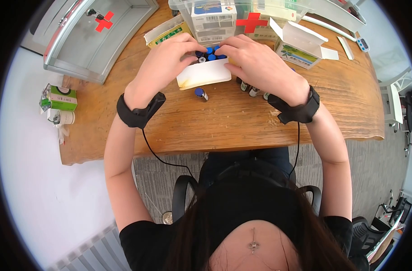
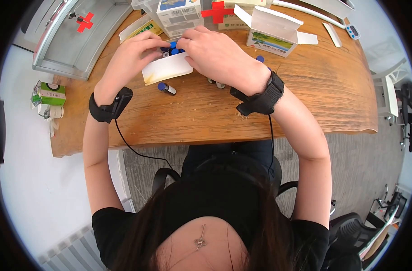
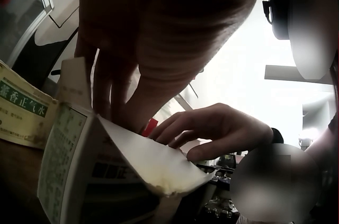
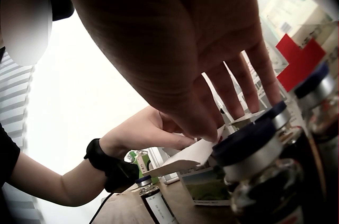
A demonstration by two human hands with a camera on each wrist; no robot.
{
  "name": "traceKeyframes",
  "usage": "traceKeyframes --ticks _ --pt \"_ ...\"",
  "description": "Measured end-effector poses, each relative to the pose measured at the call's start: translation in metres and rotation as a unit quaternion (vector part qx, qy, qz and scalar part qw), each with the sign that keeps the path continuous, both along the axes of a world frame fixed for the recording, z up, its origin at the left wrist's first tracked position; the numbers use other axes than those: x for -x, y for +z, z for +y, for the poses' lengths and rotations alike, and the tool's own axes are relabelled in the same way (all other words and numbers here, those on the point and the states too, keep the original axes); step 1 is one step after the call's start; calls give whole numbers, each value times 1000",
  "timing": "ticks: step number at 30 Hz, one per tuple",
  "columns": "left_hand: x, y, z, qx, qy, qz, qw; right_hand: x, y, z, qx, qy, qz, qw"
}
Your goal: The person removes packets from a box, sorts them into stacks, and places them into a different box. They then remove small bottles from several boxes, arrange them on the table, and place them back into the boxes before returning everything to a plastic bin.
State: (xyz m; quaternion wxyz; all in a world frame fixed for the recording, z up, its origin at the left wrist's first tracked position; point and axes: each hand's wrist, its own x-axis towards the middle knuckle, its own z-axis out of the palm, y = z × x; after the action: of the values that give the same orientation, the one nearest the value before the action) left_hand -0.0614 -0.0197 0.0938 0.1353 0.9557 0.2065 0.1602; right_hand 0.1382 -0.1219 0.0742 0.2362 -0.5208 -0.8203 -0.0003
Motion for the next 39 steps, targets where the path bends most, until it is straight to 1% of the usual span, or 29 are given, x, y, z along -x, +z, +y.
traceKeyframes --ticks 1,3,7,9,13,16,19,21,23,25,26,28,29,31,32,34,35,37,39 --pt "-2 0 0 0 -1 0 1000 0 0 0 3 -1 2 1000" --pt "-5 -1 0 -44 12 9 999 -1 -1 2 0 -3 0 1000" --pt "-7 -3 2 -67 33 42 996 -1 -1 2 -8 -2 6 1000" --pt "-6 -5 2 -108 38 42 993 -1 0 2 -7 -2 0 1000" --pt "-5 -1 1 -111 36 55 992 -1 0 3 -5 -9 -11 1000" --pt "-2 8 1 -118 35 51 991 -1 1 2 -11 -9 -8 1000" --pt "7 21 3 -112 47 25 992 0 2 2 -11 -18 -7 1000" --pt "19 33 -2 -79 71 -16 994 -1 2 3 -11 -23 -4 1000" --pt "32 49 -14 -88 72 -32 993 -2 1 4 -10 -30 -1 999" --pt "46 63 -33 -93 133 -41 986 -3 -1 7 -78 -25 4 997" --pt "53 67 -42 -93 132 -41 986 -3 0 8 -77 -26 4 997" --pt "64 70 -57 -91 173 6 981 -3 2 9 -69 -28 -16 997" --pt "66 68 -61 -91 173 6 981 -3 1 10 -69 -27 -16 997" --pt "70 56 -67 -59 166 69 982 -2 1 12 -79 -15 -24 996" --pt "69 48 -68 -70 160 92 980 -1 -1 12 -79 -13 -24 996" --pt "66 38 -66 -68 152 111 980 0 -4 13 -112 -2 -24 993" --pt "63 34 -65 -66 142 130 979 1 -3 13 -112 -1 -26 993" --pt "58 28 -62 -72 135 125 980 1 -1 11 -115 0 -30 993" --pt "54 20 -57 -76 120 145 979 1 -1 11 -114 -1 -31 993"
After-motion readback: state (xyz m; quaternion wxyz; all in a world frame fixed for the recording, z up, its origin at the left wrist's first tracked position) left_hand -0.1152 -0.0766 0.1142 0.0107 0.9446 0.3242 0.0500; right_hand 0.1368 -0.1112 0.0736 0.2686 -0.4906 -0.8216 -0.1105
